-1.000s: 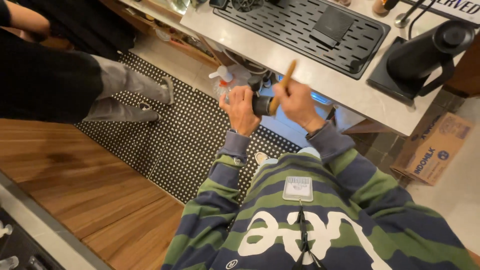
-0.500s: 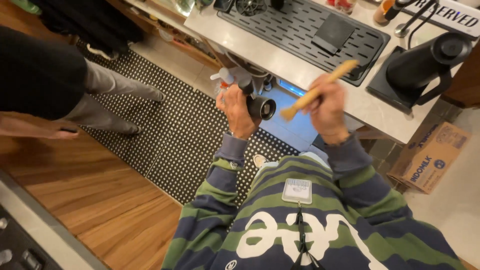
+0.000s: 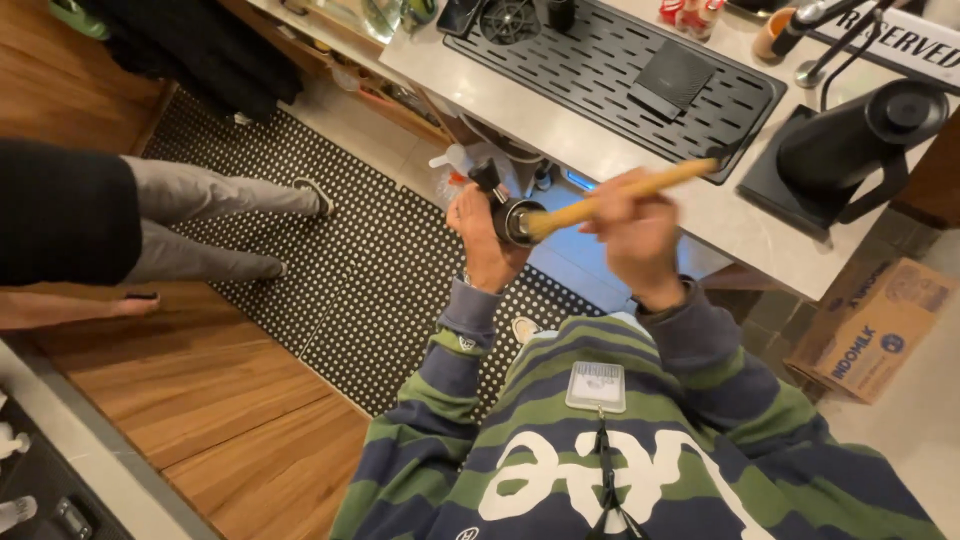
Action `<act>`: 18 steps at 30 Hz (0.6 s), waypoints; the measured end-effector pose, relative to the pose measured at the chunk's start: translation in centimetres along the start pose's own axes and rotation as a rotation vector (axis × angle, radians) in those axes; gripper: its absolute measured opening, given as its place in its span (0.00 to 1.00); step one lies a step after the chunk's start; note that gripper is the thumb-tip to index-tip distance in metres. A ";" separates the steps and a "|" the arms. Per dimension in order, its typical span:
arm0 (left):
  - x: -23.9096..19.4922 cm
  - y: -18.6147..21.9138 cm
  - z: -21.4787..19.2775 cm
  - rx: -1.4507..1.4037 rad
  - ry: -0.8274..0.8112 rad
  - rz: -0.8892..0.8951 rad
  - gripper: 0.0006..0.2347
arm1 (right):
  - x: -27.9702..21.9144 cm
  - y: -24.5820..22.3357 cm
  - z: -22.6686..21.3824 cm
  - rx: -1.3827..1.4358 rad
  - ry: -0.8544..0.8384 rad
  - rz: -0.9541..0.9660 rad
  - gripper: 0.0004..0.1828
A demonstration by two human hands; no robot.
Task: The person cleans a portafilter basket using a wooden brush, then uses a metal tamper to press and scrape the interior. They wipe the basket with a cloth and continue brushing the inside. The person works at a coffee shop counter with various coffee-making tools visible.
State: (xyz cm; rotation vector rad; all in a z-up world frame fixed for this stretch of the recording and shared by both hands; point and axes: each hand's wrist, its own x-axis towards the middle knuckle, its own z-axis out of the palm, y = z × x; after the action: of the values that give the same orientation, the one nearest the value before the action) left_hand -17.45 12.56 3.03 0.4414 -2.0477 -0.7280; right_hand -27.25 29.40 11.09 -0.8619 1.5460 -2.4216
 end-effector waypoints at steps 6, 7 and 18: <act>-0.6 0.4 -0.9 -0.096 -0.057 -0.097 0.18 | -0.1 2.3 0.0 0.269 -0.015 0.239 0.19; 0.7 3.2 -1.9 -0.091 -0.055 -0.106 0.18 | 0.0 1.6 -0.3 0.270 -0.020 0.249 0.19; -0.6 1.8 -0.9 -0.195 -0.111 -0.131 0.22 | 3.5 -3.3 3.1 -0.423 -0.414 -0.434 0.11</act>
State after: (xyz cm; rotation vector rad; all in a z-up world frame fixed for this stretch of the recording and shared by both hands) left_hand -16.44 13.98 4.15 0.4341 -2.0392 -1.0416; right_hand -27.87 27.02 16.28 -1.8100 1.8659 -1.9687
